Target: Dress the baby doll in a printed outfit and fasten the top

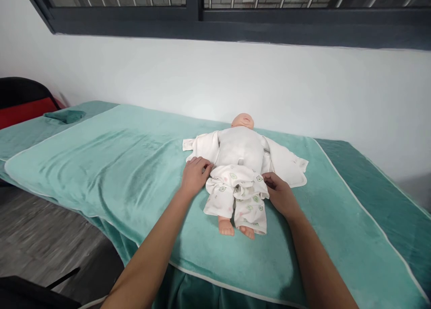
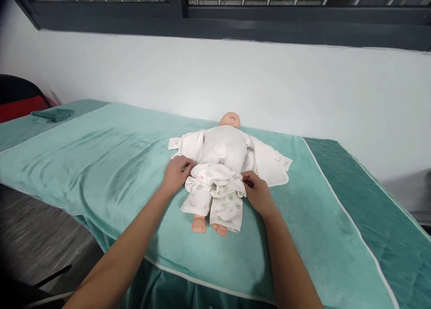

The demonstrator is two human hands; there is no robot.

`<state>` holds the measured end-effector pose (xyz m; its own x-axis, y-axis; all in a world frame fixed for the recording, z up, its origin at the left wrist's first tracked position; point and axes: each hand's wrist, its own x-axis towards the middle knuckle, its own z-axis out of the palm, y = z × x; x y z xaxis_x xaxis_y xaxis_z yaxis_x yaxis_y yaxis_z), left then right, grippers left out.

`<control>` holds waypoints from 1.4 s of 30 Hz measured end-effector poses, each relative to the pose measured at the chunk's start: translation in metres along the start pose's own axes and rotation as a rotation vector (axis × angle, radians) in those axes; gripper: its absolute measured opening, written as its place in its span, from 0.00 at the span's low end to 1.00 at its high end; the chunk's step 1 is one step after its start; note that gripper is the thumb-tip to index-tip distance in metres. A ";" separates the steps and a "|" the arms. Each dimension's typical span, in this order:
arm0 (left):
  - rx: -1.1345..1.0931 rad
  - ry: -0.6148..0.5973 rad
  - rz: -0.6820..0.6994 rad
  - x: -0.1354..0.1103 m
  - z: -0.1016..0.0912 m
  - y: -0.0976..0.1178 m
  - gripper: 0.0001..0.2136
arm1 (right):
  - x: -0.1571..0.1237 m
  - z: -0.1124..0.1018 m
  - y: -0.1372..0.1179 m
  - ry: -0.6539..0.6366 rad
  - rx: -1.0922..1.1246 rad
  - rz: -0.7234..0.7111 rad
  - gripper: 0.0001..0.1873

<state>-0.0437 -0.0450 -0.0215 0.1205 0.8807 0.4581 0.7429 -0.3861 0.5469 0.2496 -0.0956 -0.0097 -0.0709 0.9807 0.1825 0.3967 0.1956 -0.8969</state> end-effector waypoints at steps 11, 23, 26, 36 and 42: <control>-0.851 -0.380 -0.156 -0.004 -0.011 0.012 0.10 | 0.002 0.005 0.000 0.178 -0.114 0.020 0.12; -0.855 -0.421 -0.105 -0.010 -0.018 0.012 0.09 | 0.003 0.007 -0.004 0.212 -0.100 -0.050 0.09; -0.842 -0.347 -0.085 -0.011 -0.016 0.011 0.09 | 0.003 0.007 -0.003 0.212 -0.101 -0.107 0.08; -0.826 -0.128 -0.042 0.007 0.008 0.017 0.07 | 0.014 0.008 0.001 0.249 -0.162 -0.360 0.07; -0.657 0.077 -0.294 0.051 0.032 0.017 0.07 | 0.051 0.009 -0.004 0.343 0.076 -0.011 0.14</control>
<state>-0.0039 0.0018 -0.0110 -0.0878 0.9611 0.2621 0.1854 -0.2427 0.9522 0.2358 -0.0460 -0.0003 0.2421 0.9210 0.3053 0.3279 0.2185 -0.9191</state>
